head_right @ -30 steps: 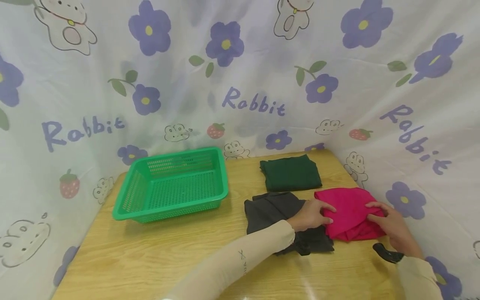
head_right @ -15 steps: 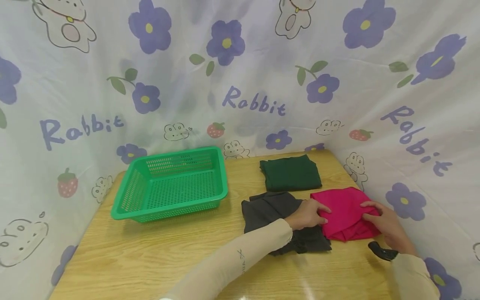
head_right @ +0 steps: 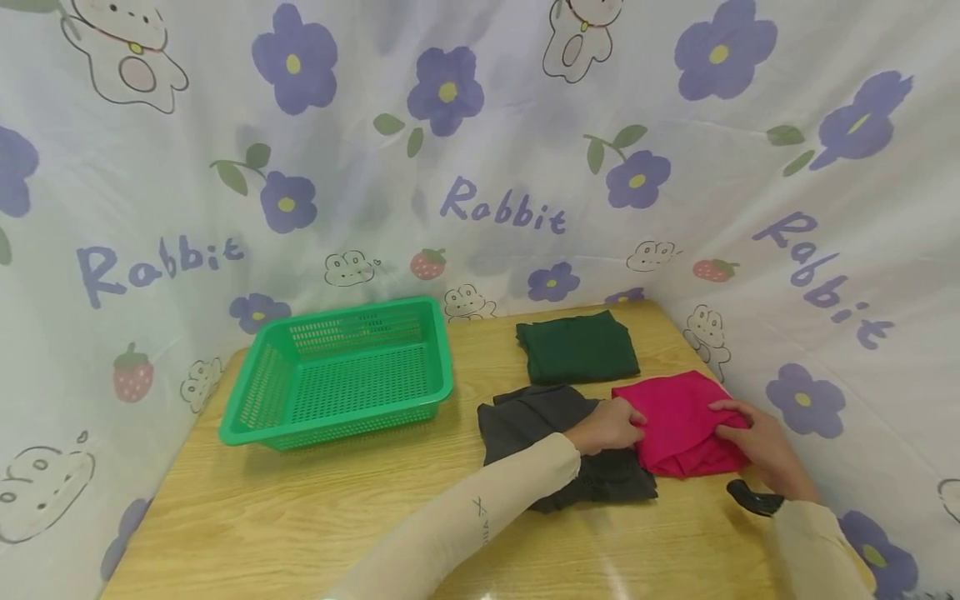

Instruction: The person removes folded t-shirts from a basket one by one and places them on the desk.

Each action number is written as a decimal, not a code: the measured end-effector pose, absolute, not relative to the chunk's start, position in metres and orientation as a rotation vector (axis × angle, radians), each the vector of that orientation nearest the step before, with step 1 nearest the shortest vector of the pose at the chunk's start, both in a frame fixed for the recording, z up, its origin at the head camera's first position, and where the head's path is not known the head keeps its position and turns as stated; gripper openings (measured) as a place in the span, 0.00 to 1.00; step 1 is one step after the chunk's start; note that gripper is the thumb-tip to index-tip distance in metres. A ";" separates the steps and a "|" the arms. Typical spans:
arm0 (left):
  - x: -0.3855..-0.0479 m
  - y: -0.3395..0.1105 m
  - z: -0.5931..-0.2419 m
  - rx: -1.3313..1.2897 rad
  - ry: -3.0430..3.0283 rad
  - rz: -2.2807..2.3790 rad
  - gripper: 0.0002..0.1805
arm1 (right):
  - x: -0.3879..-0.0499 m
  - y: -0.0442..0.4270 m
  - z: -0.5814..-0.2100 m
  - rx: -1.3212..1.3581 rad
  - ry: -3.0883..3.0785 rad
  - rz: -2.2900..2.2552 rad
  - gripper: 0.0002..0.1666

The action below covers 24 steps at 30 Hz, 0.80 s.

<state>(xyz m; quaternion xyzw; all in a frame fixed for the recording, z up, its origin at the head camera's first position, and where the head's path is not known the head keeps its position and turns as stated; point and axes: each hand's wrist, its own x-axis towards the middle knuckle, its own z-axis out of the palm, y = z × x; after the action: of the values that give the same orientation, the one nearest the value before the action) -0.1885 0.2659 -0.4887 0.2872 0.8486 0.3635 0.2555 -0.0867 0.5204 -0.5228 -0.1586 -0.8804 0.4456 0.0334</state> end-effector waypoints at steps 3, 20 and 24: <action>-0.192 0.266 -0.490 0.762 2.297 0.989 0.18 | -0.090 0.519 -0.524 -0.477 -2.710 1.370 0.25; -0.208 0.241 -0.475 0.812 2.108 1.196 0.13 | -0.100 0.508 -0.497 -0.320 -2.796 1.251 0.33; -0.218 0.227 -0.465 0.907 2.040 1.245 0.12 | -0.100 0.501 -0.481 -0.343 -2.770 1.062 0.33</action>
<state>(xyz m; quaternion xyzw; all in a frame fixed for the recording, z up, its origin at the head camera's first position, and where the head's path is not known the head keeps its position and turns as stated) -0.2180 0.2267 -0.4653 0.3398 0.7640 0.4664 0.2886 -0.0997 0.5009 -0.4808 -0.1146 -0.9248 0.3545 0.0773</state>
